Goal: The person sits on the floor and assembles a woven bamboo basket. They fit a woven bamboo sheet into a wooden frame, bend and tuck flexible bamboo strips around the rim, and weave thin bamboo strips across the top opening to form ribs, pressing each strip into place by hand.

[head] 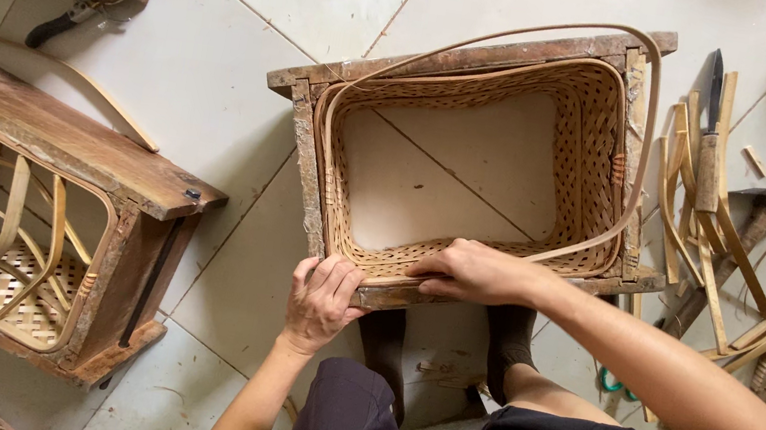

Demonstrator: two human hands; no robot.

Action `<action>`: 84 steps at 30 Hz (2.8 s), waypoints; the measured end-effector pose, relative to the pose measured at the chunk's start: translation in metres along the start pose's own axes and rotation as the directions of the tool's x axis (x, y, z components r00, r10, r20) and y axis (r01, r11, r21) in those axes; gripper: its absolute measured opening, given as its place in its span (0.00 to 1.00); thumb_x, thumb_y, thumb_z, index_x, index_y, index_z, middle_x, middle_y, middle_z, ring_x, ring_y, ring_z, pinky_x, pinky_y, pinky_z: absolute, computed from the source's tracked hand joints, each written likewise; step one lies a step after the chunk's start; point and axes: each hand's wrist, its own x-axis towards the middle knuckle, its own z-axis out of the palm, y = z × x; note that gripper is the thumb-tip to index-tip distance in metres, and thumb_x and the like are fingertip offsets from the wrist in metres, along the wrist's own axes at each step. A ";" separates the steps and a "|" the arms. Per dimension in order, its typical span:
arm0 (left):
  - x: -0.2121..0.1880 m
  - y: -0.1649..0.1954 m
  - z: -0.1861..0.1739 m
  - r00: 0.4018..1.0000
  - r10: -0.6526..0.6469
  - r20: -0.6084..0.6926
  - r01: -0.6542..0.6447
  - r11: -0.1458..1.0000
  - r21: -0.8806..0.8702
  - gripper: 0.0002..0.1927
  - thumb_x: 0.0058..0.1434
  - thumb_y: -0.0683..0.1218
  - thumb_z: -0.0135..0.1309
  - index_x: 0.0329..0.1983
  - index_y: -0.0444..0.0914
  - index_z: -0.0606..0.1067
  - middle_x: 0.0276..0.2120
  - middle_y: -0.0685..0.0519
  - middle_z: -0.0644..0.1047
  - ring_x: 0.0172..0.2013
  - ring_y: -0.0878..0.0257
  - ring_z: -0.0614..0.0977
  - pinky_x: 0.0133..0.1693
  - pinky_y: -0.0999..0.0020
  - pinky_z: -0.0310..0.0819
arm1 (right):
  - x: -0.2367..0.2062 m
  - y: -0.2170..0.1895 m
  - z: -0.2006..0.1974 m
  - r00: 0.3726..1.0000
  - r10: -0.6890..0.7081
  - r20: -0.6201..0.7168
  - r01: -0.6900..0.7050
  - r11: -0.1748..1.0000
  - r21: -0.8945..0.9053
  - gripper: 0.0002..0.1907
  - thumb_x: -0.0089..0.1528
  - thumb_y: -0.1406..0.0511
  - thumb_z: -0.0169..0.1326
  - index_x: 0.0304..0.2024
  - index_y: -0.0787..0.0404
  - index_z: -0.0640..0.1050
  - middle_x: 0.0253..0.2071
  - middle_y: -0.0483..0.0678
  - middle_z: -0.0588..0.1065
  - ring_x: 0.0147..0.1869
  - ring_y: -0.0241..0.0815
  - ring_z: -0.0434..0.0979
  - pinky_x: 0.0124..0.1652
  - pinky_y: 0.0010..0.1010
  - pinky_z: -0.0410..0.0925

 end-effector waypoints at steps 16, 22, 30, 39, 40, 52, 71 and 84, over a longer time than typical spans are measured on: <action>-0.003 0.003 -0.006 0.999 0.017 0.031 -0.017 1.000 -0.012 0.29 0.43 0.60 0.66 0.48 0.45 0.77 0.44 0.59 0.77 0.53 0.62 0.76 0.59 0.53 0.58 | -0.084 0.034 -0.086 0.673 -0.013 -0.740 -0.194 0.962 -0.193 0.17 0.65 0.68 0.59 0.57 0.58 0.76 0.55 0.51 0.76 0.55 0.41 0.78 0.51 0.27 0.75; -0.002 0.004 -0.008 1.000 0.006 0.030 -0.005 0.999 -0.038 0.29 0.41 0.58 0.67 0.47 0.45 0.78 0.42 0.58 0.77 0.53 0.61 0.76 0.59 0.54 0.59 | -0.109 0.088 -0.157 0.523 0.546 -0.655 -0.670 0.738 0.080 0.15 0.70 0.62 0.54 0.48 0.70 0.71 0.39 0.59 0.77 0.40 0.50 0.79 0.42 0.41 0.74; -0.002 0.006 -0.009 0.999 0.005 0.033 -0.004 0.999 -0.050 0.28 0.41 0.57 0.67 0.46 0.44 0.78 0.43 0.57 0.78 0.53 0.60 0.76 0.58 0.54 0.59 | -0.046 0.090 -0.173 0.545 0.477 -0.689 -0.709 0.702 -0.075 0.11 0.72 0.67 0.44 0.50 0.74 0.67 0.35 0.63 0.76 0.34 0.55 0.78 0.31 0.39 0.75; -0.008 0.006 -0.005 0.999 -0.004 0.046 0.005 0.999 -0.034 0.29 0.41 0.59 0.67 0.47 0.44 0.79 0.42 0.59 0.78 0.52 0.61 0.76 0.59 0.54 0.60 | -0.065 0.104 -0.127 0.587 0.437 -0.682 -0.737 0.637 -0.227 0.09 0.70 0.73 0.37 0.48 0.73 0.69 0.31 0.64 0.76 0.31 0.59 0.78 0.28 0.46 0.75; -0.008 0.006 -0.006 0.999 -0.006 0.047 0.008 0.999 -0.042 0.29 0.41 0.58 0.67 0.46 0.44 0.79 0.42 0.59 0.78 0.52 0.61 0.76 0.59 0.54 0.60 | -0.069 0.100 -0.127 0.608 0.355 -0.710 -0.715 0.634 -0.295 0.08 0.68 0.73 0.40 0.46 0.72 0.69 0.31 0.63 0.76 0.31 0.60 0.78 0.29 0.47 0.74; -0.010 0.002 0.001 0.999 0.034 -0.013 -0.034 0.999 -0.010 0.27 0.44 0.63 0.65 0.44 0.44 0.79 0.42 0.59 0.78 0.51 0.61 0.77 0.59 0.55 0.61 | -0.174 0.065 -0.005 0.915 -0.100 -0.391 -0.311 0.444 -0.840 0.47 0.44 0.46 0.52 0.63 0.63 0.70 0.63 0.52 0.69 0.73 0.48 0.60 0.72 0.47 0.48; 0.000 0.010 -0.008 0.990 0.012 -0.139 -0.025 0.995 -0.096 0.28 0.39 0.60 0.70 0.42 0.44 0.78 0.41 0.56 0.78 0.50 0.60 0.76 0.57 0.58 0.62 | -0.175 0.080 0.005 0.922 0.022 -0.386 -0.304 0.659 -0.688 0.21 0.57 0.58 0.58 0.51 0.57 0.79 0.51 0.48 0.78 0.62 0.45 0.72 0.67 0.45 0.52; 0.008 0.012 -0.035 0.986 0.086 -0.144 -0.105 0.986 -0.126 0.30 0.37 0.59 0.72 0.40 0.43 0.77 0.39 0.57 0.76 0.50 0.59 0.76 0.55 0.56 0.63 | -0.164 0.025 -0.015 0.923 0.190 -0.335 -0.380 0.593 -0.710 0.16 0.58 0.59 0.55 0.48 0.45 0.83 0.48 0.37 0.82 0.60 0.34 0.76 0.70 0.44 0.52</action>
